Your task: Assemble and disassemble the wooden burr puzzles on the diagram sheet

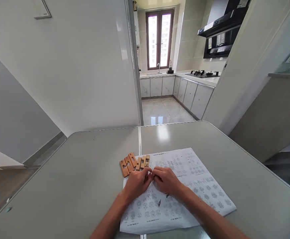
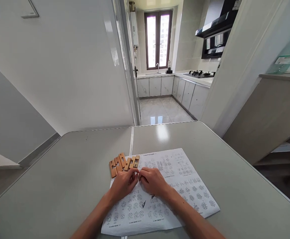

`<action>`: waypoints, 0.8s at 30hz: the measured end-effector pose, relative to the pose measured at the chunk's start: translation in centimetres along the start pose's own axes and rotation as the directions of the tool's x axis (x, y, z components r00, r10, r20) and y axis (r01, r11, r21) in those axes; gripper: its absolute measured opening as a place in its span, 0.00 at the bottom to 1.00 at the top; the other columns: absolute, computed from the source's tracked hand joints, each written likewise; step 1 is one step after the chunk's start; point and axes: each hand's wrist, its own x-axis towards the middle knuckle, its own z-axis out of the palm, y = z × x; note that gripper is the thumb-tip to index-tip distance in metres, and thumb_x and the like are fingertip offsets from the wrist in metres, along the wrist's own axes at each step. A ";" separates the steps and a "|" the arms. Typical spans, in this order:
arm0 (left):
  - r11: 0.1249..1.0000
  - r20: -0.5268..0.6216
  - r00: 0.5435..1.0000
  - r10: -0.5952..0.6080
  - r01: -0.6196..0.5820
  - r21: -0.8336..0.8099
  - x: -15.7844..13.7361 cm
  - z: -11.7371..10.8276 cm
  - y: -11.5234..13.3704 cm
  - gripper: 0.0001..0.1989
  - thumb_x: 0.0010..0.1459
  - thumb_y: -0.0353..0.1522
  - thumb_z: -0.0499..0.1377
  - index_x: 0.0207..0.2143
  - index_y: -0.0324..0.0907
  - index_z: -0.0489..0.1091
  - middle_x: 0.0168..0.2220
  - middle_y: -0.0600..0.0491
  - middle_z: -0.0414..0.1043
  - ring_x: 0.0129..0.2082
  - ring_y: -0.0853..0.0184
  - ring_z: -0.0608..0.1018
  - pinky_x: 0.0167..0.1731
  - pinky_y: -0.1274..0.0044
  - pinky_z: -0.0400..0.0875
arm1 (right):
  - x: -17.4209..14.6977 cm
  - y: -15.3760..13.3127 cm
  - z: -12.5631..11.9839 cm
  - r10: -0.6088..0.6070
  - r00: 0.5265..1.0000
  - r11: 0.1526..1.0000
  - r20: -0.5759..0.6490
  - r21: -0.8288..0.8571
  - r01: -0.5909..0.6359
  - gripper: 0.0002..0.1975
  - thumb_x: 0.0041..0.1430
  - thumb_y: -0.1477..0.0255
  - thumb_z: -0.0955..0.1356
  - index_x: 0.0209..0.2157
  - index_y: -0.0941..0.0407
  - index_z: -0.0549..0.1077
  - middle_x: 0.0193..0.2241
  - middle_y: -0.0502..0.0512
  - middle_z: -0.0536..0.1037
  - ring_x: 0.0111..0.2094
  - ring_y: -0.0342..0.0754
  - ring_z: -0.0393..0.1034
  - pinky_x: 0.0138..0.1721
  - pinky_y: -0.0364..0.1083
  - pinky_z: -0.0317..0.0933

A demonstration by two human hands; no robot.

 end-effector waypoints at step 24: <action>1.000 0.016 1.000 -0.011 0.011 0.024 -0.1 0.0 -0.1 0.06 0.67 0.28 0.53 0.45 0.45 0.67 0.21 0.61 0.71 0.19 0.70 0.76 0.23 0.79 0.62 | 0.3 -0.2 -0.1 -0.002 1.000 1.000 0.006 0.025 0.002 0.14 0.59 0.85 0.62 0.27 0.54 0.72 0.27 0.49 0.77 0.25 0.43 0.68 0.29 0.41 0.55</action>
